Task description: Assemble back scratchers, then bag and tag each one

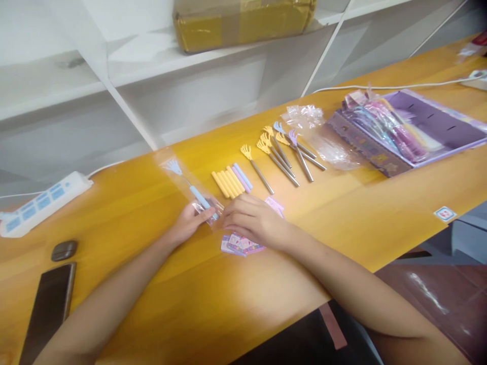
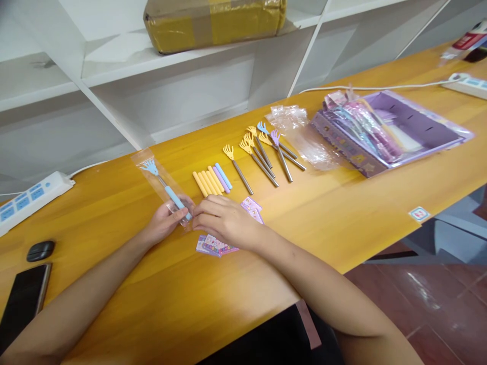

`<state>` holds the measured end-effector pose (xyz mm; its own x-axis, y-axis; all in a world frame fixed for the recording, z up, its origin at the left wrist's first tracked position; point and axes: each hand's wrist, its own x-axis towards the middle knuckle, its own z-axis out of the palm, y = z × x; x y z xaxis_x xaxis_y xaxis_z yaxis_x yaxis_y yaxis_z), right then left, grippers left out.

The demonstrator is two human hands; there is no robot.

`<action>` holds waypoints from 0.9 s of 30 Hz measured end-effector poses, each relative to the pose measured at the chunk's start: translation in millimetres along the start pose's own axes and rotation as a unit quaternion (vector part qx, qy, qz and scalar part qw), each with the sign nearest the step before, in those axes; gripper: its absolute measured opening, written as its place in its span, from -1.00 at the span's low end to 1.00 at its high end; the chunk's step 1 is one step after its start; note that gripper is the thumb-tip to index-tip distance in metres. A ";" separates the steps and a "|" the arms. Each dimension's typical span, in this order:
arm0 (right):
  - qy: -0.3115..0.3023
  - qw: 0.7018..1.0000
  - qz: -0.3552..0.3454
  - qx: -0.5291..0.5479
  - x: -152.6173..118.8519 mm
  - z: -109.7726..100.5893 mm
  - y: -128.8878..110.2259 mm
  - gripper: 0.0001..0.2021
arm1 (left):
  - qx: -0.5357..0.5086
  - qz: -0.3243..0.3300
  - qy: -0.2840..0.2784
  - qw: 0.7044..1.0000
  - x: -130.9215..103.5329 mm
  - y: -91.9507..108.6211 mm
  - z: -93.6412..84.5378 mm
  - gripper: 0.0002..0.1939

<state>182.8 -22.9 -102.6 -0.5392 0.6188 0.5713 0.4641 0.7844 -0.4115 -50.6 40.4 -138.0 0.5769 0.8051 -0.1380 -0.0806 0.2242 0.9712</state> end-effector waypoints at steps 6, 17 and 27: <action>0.015 0.999 0.033 0.015 -0.4 4.5 -1.7 -0.92 | 0.066 0.000 -0.054 0.996 -7.8 -0.5 -2.2 -0.61; 0.027 0.996 0.078 0.040 -5.2 18.0 -3.8 -0.91 | 0.108 -0.020 -0.100 0.989 -9.3 -4.5 0.0 -0.66; -0.009 0.954 0.276 0.115 -1.7 6.8 -9.6 -0.71 | 0.029 -0.021 -0.094 0.995 -7.3 2.7 6.7 -0.61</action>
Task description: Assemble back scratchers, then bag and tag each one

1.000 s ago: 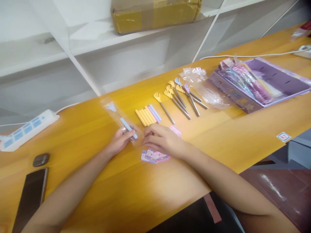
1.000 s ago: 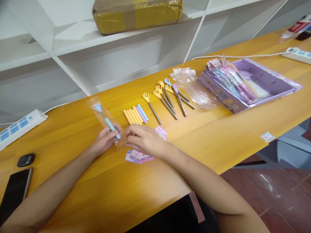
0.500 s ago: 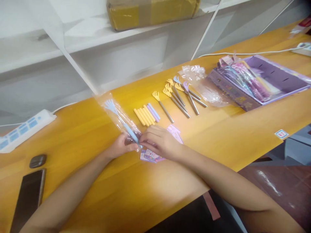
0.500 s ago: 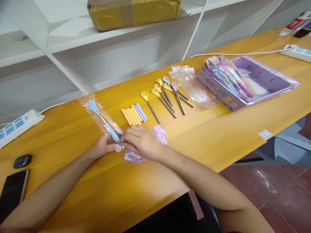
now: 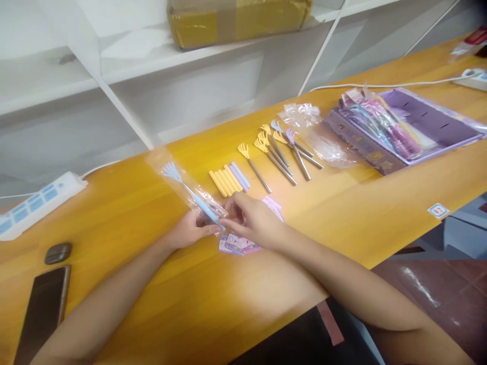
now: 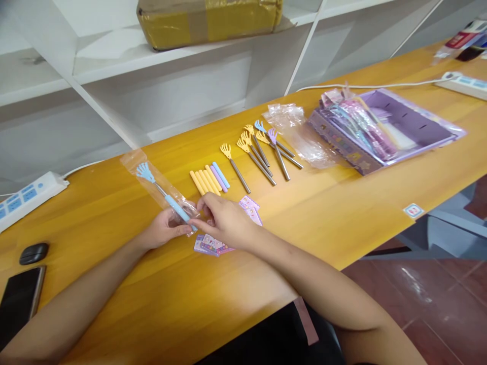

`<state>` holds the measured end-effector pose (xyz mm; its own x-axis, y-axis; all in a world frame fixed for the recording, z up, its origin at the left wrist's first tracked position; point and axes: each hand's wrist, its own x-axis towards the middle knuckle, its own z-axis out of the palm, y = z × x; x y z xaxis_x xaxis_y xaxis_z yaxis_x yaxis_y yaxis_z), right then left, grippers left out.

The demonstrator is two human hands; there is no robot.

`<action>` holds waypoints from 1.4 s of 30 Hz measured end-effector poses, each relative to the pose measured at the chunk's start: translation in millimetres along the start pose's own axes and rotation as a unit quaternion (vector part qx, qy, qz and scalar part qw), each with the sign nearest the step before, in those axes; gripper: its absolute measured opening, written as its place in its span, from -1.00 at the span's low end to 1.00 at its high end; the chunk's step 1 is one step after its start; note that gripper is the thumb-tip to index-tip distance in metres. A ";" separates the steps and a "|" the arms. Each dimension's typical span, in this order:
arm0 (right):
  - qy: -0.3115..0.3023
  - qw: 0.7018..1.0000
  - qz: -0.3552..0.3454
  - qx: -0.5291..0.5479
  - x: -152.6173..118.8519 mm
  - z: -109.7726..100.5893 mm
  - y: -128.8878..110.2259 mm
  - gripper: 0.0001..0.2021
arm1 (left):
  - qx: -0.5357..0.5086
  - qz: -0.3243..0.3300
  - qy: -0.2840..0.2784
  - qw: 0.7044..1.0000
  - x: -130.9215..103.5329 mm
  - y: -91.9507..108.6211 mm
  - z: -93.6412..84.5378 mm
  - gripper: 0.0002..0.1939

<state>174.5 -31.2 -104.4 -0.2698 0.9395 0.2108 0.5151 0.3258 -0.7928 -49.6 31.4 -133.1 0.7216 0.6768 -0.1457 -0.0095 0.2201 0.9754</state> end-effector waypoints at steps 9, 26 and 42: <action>-0.018 0.998 0.045 0.027 2.9 1.1 -0.8 -0.59 | 0.020 0.006 -0.034 0.999 -1.0 1.0 2.6 -0.70; -0.037 0.996 0.017 0.076 3.1 -2.7 1.0 -0.53 | 0.161 0.003 -0.048 0.986 -3.9 -9.9 3.0 -0.77; -0.114 0.984 0.008 0.135 5.4 0.4 6.5 -0.62 | 0.133 0.053 -0.079 0.986 -0.3 -5.9 -2.7 -0.59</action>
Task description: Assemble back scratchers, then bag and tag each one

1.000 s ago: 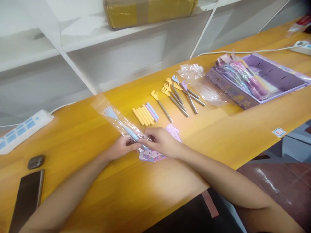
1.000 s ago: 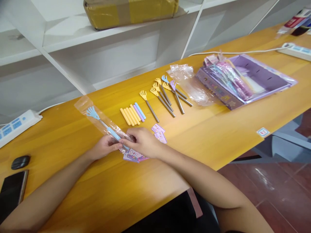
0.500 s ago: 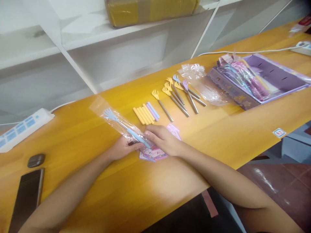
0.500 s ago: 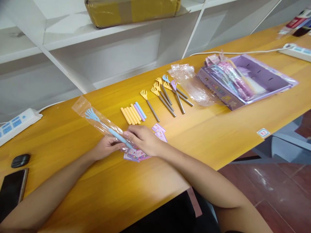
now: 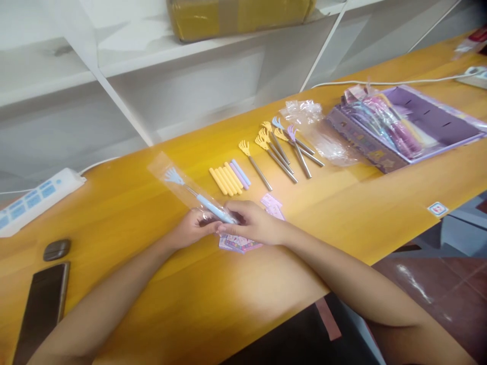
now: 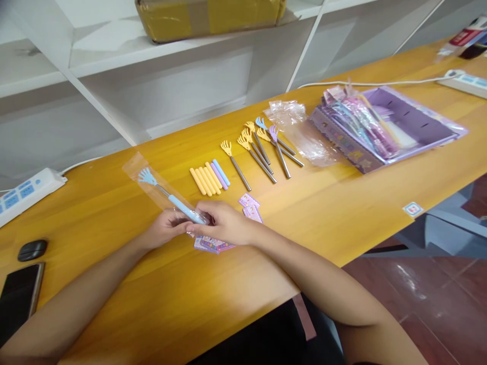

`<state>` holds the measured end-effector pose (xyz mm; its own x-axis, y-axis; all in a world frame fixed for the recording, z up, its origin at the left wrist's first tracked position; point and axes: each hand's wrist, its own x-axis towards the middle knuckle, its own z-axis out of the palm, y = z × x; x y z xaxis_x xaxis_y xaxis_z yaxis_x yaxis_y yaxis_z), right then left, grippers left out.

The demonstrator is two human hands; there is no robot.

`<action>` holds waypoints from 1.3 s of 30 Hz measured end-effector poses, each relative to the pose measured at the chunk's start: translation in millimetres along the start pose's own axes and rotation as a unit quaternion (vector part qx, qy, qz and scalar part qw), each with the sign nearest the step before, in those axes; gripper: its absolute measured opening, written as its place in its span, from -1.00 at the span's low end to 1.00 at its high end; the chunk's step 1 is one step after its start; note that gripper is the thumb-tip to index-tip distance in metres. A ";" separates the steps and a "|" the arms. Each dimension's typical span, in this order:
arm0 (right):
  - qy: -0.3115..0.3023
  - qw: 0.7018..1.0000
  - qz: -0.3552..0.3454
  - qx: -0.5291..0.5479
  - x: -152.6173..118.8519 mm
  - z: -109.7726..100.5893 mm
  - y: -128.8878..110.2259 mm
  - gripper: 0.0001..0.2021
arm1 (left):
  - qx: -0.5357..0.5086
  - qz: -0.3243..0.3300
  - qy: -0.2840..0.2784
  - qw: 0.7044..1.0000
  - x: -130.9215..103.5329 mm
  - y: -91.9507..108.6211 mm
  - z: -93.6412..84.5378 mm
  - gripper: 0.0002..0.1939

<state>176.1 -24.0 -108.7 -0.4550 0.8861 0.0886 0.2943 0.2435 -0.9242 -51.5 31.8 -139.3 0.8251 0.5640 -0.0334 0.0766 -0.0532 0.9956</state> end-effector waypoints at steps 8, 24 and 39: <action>-0.067 0.997 -0.005 0.048 -2.6 0.2 3.0 -0.57 | 0.060 0.008 0.002 0.998 1.5 6.2 0.9 -0.60; 0.007 0.983 -0.085 -0.161 -2.9 0.1 -1.6 -0.57 | 0.097 -0.039 0.050 0.993 -1.4 -1.0 0.5 -0.65; 0.021 0.990 -0.058 -0.125 -0.4 1.2 2.1 -0.60 | 0.114 0.002 0.012 0.993 -1.0 -0.2 0.4 -0.58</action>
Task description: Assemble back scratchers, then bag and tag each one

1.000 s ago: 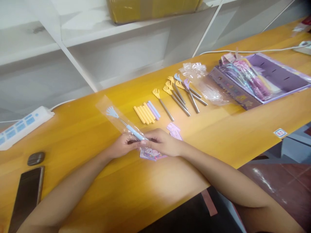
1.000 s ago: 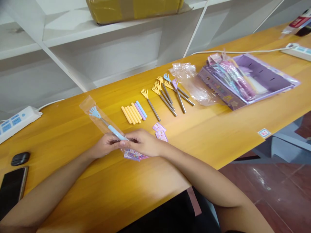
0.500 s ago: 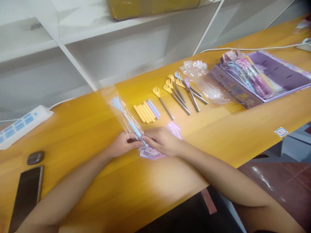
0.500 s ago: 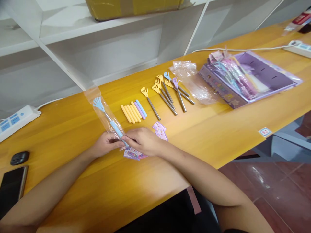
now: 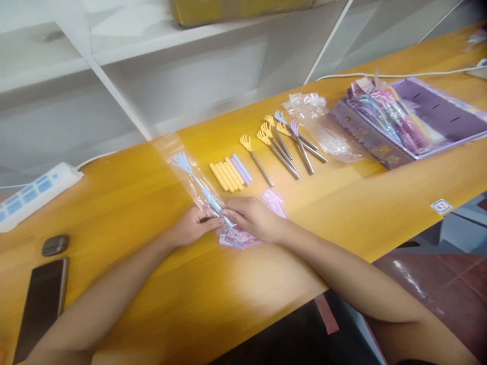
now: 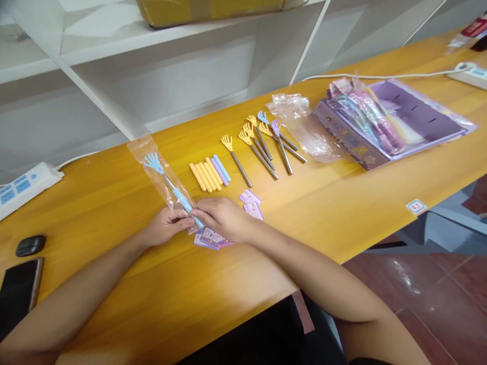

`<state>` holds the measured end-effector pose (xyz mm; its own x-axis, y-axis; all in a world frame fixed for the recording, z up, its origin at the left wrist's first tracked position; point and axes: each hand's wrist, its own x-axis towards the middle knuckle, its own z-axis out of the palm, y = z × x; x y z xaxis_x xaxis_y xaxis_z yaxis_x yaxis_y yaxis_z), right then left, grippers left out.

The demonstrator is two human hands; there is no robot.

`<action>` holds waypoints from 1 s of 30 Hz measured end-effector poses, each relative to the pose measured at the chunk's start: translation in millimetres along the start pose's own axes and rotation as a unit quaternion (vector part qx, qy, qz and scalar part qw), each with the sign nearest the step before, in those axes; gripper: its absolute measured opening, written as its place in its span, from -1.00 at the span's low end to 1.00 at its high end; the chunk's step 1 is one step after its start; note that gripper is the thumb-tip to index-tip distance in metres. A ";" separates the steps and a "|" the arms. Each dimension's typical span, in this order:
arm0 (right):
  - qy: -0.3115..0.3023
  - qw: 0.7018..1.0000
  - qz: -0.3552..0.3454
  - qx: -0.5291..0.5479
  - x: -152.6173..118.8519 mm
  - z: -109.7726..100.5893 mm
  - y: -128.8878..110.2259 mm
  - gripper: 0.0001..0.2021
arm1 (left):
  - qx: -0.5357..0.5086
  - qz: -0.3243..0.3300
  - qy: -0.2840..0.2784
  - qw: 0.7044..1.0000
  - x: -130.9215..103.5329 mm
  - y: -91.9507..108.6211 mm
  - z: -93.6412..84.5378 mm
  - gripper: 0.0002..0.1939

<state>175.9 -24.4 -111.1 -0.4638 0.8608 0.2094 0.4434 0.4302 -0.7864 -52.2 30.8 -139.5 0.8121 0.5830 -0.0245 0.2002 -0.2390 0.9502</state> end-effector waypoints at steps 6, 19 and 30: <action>0.022 1.000 -0.008 -0.017 0.7 -0.4 3.4 -0.62 | -0.032 -0.018 -0.009 0.999 -1.5 -0.8 -2.5 -0.49; -0.093 0.959 -0.227 -0.142 -17.7 33.4 -22.8 -0.66 | -0.411 -0.048 0.295 0.861 18.8 3.8 -12.2 -0.63; -0.014 0.971 -0.034 -0.237 -7.0 -25.7 -3.1 -0.68 | -0.271 -0.043 0.325 0.905 13.7 -1.2 0.9 -0.76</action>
<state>197.4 -24.7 -95.2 -0.5216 0.8217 0.2299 0.7116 0.5676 -0.4142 -40.8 38.5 -141.3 0.2764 0.9572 -0.0854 -0.1940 0.1426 0.9706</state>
